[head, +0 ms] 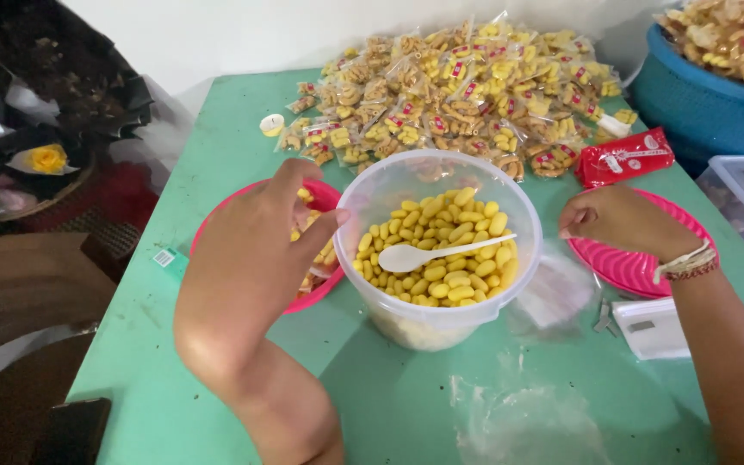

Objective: Manual packaging of yellow snacks into small plastic bags using a spoon and a handheld sealer.

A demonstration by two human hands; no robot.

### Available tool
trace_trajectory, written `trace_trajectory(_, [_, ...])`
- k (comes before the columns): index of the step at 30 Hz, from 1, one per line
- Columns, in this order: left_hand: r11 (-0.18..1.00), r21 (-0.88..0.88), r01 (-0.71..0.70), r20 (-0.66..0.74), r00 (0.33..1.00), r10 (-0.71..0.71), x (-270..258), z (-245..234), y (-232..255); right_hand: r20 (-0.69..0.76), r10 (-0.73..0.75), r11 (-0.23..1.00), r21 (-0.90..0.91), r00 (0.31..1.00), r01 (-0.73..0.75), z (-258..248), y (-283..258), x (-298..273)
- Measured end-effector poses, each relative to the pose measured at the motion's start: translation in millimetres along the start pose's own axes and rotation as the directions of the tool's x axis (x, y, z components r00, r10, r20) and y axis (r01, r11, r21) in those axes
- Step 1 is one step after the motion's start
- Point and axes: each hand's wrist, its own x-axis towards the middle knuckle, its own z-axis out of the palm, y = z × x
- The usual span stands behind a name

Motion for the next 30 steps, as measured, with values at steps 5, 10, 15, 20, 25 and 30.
trace_trajectory(5, [0.998, 0.019, -0.064, 0.084, 0.995, 0.062, 23.1, 12.4, 7.2, -0.081, -0.067, 0.998, 0.002, 0.995, 0.067, -11.4, -7.9, -20.3])
trace_trajectory(10, [0.999, 0.019, -0.027, 0.033, 0.999, 0.026, 38.2, 27.8, -3.6, -0.124, -0.057, 0.982, -0.186, 0.991, 0.033, -18.2, -7.6, -37.0])
trace_trajectory(15, [0.997, 0.044, -0.059, 0.040, 0.998, 0.057, 33.4, 27.4, 3.7, -0.163, -0.018, 0.986, -0.169, 0.986, -0.010, -27.7, 12.9, -51.7])
trace_trajectory(20, [0.980, 0.074, -0.185, 0.007, 0.983, 0.185, 56.7, 53.4, 0.0, -0.231, 0.029, 0.991, -0.118, 0.973, -0.058, -36.8, 23.4, -74.2])
trace_trajectory(25, [0.971, 0.086, -0.225, 0.063, 0.973, 0.220, 74.9, 70.3, 2.6, -0.433, -0.049, 0.991, 0.093, 0.900, 0.099, -14.9, 79.5, -57.1])
trace_trajectory(30, [0.951, 0.131, -0.281, 0.083, 0.959, 0.272, 58.7, 61.6, 10.0, -0.443, 0.063, 0.948, 0.307, 0.894, 0.086, -17.5, 102.7, -49.6])
